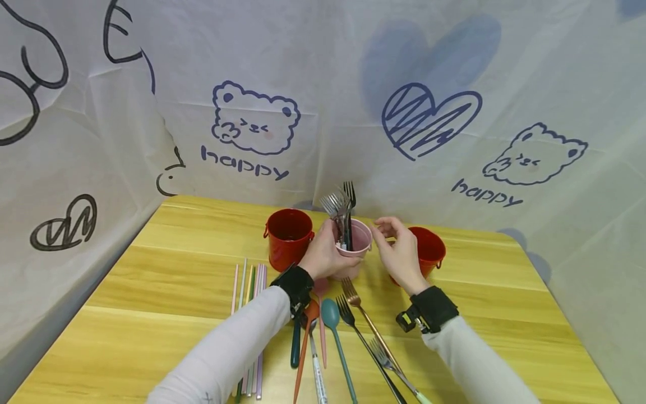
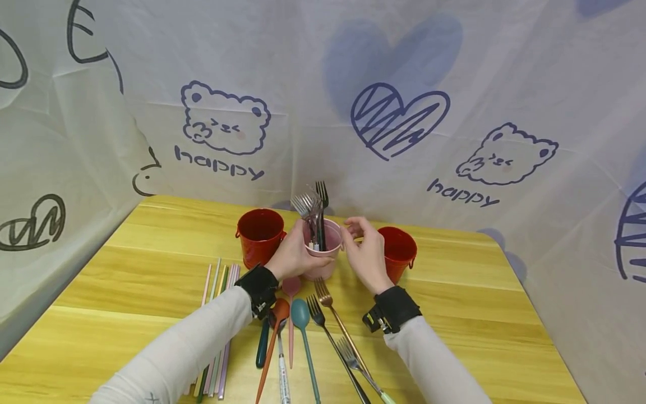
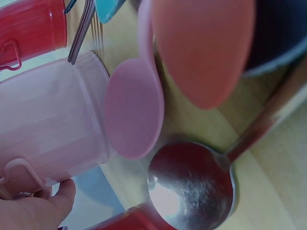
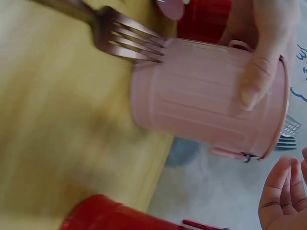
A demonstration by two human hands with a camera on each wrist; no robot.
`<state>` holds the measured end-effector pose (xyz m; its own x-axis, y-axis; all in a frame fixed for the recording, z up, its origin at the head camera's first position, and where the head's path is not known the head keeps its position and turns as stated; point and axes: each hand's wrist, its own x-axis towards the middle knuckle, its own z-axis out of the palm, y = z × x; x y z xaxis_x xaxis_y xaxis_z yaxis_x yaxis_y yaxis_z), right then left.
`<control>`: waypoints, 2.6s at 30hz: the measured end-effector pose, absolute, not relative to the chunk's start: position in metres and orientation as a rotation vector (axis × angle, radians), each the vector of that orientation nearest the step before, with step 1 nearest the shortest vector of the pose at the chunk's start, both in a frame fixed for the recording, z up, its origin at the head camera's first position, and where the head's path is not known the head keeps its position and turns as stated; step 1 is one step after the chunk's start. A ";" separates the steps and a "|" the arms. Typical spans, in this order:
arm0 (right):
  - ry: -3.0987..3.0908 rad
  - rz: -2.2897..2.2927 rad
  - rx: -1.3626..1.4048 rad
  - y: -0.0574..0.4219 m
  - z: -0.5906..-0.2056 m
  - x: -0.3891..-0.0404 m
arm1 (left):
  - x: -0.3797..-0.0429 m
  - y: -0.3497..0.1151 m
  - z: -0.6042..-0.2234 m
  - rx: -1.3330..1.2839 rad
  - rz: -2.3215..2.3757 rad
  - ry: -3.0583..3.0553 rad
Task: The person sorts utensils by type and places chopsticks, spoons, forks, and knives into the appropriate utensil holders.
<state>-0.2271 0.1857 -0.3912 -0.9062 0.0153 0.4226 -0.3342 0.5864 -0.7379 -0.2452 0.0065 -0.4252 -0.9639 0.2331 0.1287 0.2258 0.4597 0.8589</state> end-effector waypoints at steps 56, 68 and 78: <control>-3.096 1.289 0.304 0.207 -0.437 -0.145 | -0.245 0.008 -0.426 0.392 1.573 2.691; -3.171 1.131 0.301 0.200 -0.446 -0.142 | -0.246 0.008 -0.425 0.378 1.579 2.670; -3.157 1.056 0.319 0.197 -0.448 -0.142 | -0.246 0.008 -0.427 0.380 1.576 2.675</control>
